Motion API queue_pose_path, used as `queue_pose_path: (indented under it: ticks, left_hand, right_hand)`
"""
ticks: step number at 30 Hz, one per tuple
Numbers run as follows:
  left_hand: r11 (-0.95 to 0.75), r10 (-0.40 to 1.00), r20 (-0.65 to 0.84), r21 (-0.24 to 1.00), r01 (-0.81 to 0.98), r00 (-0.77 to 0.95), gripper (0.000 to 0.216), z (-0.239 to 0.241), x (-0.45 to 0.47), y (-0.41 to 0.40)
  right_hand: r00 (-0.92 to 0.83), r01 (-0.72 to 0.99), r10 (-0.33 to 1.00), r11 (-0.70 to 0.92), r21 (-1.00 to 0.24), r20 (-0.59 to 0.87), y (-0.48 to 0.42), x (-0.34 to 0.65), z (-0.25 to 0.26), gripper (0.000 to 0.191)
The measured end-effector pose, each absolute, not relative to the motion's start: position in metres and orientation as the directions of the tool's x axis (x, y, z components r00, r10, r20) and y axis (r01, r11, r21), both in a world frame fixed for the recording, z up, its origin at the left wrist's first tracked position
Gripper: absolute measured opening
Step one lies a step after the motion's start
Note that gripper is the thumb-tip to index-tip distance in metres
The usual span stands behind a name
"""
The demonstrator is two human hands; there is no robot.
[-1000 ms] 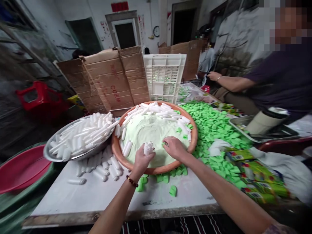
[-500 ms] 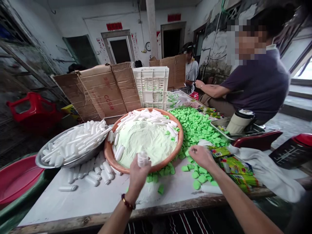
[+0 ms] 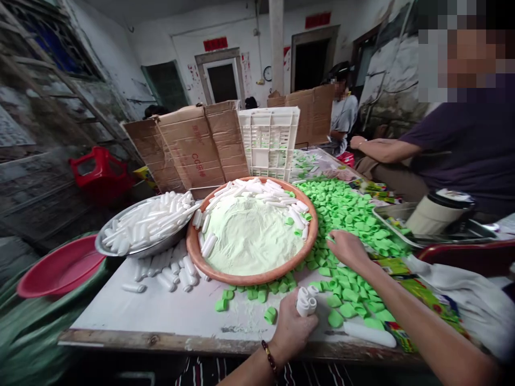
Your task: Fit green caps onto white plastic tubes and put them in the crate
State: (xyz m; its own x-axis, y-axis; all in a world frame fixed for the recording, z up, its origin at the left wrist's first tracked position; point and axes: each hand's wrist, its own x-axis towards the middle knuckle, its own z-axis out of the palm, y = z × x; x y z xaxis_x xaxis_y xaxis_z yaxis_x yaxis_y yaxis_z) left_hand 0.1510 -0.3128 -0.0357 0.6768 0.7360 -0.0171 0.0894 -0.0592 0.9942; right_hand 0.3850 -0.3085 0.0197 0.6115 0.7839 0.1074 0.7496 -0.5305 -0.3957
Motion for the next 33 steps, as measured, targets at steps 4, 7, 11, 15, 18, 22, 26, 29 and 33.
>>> queue_pose_path:
  ticks: [4, 7, 11, 15, 18, 22, 26, 29, 33]
  left_hand:
    - [-0.044, 0.748, -0.047, 0.992, 0.121, 0.661, 0.023, -0.039, 0.150, -0.311]
    - [-0.064, 0.733, -0.039, 0.990, 0.125, 0.679, 0.024, -0.040, 0.152, -0.310]
    - [-0.072, 0.715, -0.026, 0.991, 0.110, 0.699, 0.021, -0.038, 0.152, -0.309]
    - [-0.095, 0.711, -0.004, 0.990, 0.102, 0.703, 0.019, -0.042, 0.151, -0.310]
    - [-0.143, 0.703, 0.018, 0.983, 0.117, 0.711, 0.019, -0.048, 0.151, -0.311]
    - [-0.174, 0.708, 0.019, 0.973, 0.148, 0.706, 0.020, -0.051, 0.151, -0.312]
    - [-0.183, 0.693, 0.030, 0.974, 0.136, 0.720, 0.015, -0.044, 0.150, -0.314]
    - [-0.213, 0.684, 0.074, 0.972, 0.102, 0.725, 0.018, -0.041, 0.147, -0.313]
    - [-0.223, 0.742, 0.193, 0.974, -0.035, 0.641, 0.048, -0.042, 0.145, -0.309]
  right_hand:
    - [0.489, 0.605, 0.872, -0.311, -0.733, 0.033, -0.358, 0.333, 0.012, 0.033]
    - [0.489, 0.297, 0.872, -0.171, -0.940, -0.004, -0.385, 0.298, 0.000, 0.035]
    - [0.525, 0.264, 0.851, -0.155, -0.952, 0.007, -0.391, 0.282, -0.005, 0.032]
    - [0.491, 0.460, 0.869, -0.199, -0.865, 0.062, -0.386, 0.287, 0.010, 0.026]
    - [0.440, 0.617, 0.895, -0.239, -0.749, 0.076, -0.384, 0.292, 0.023, 0.019]
    - [0.391, 0.678, 0.920, -0.263, -0.686, 0.033, -0.381, 0.293, 0.027, 0.017]
    - [0.347, 0.637, 0.938, -0.250, -0.729, -0.019, -0.386, 0.293, 0.023, 0.018]
    - [0.248, 0.623, 0.964, -0.232, -0.747, -0.093, -0.389, 0.309, 0.027, 0.023]
    - [0.306, 0.821, 0.945, -0.323, -0.471, -0.115, -0.363, 0.365, 0.038, 0.034]
